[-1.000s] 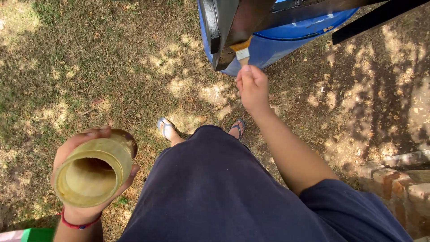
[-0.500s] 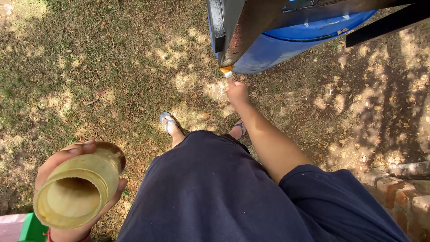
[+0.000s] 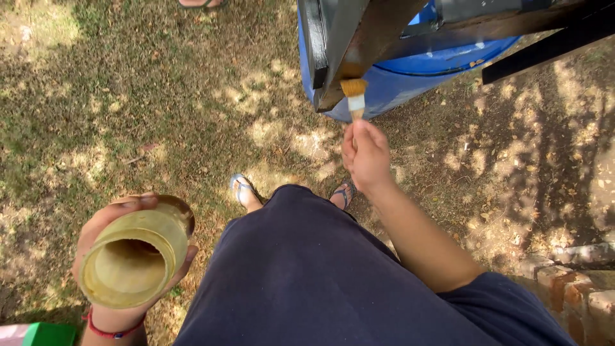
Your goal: Painting the joints and underside of a black wooden chair with yellow paint using a brush.
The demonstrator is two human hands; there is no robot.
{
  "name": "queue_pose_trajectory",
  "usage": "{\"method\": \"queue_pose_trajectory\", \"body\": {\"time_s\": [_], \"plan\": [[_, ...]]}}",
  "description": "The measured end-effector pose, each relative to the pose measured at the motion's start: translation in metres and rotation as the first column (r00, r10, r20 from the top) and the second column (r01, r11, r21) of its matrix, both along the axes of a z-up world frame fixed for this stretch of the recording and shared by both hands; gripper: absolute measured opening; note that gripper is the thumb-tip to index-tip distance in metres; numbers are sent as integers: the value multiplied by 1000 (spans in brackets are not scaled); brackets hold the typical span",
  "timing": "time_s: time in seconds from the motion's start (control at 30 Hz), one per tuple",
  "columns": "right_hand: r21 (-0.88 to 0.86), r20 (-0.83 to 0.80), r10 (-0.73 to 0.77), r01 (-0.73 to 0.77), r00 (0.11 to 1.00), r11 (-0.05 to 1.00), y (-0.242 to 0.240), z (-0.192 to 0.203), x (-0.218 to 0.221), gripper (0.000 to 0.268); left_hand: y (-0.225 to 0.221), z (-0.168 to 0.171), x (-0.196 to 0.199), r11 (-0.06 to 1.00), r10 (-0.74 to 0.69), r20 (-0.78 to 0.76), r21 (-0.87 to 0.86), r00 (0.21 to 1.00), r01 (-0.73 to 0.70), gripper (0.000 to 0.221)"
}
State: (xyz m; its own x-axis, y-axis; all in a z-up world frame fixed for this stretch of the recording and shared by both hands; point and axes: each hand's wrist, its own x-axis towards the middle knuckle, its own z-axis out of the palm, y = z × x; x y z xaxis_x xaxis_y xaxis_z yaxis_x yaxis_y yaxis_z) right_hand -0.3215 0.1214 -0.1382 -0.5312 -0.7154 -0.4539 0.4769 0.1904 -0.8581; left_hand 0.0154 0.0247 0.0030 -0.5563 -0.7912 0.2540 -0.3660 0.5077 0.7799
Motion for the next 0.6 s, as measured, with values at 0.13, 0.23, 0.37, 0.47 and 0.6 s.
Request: {"method": "queue_pose_trajectory", "body": {"time_s": [0.13,0.23,0.37,0.47,0.6], "plan": [[287,-155,173,-123,973,950,32,0,9,32,3,2,-4,999,-41,-172,-20,984,38,80],[452,-464,349,-121,814,884,37,-9,7,33,-1,0,-11,997,48,-259,64,965,-32,81],[300,-735,241,-14,634,954,31,-6,6,31,-14,-7,-10,998,-3,-267,61,964,20,80],[183,-827,130,44,547,982,12,22,8,32,-19,6,-17,995,-62,-246,58,967,79,74],[284,-830,228,34,510,958,-15,3,12,28,-30,6,-7,988,-144,-189,20,971,150,73]]}}
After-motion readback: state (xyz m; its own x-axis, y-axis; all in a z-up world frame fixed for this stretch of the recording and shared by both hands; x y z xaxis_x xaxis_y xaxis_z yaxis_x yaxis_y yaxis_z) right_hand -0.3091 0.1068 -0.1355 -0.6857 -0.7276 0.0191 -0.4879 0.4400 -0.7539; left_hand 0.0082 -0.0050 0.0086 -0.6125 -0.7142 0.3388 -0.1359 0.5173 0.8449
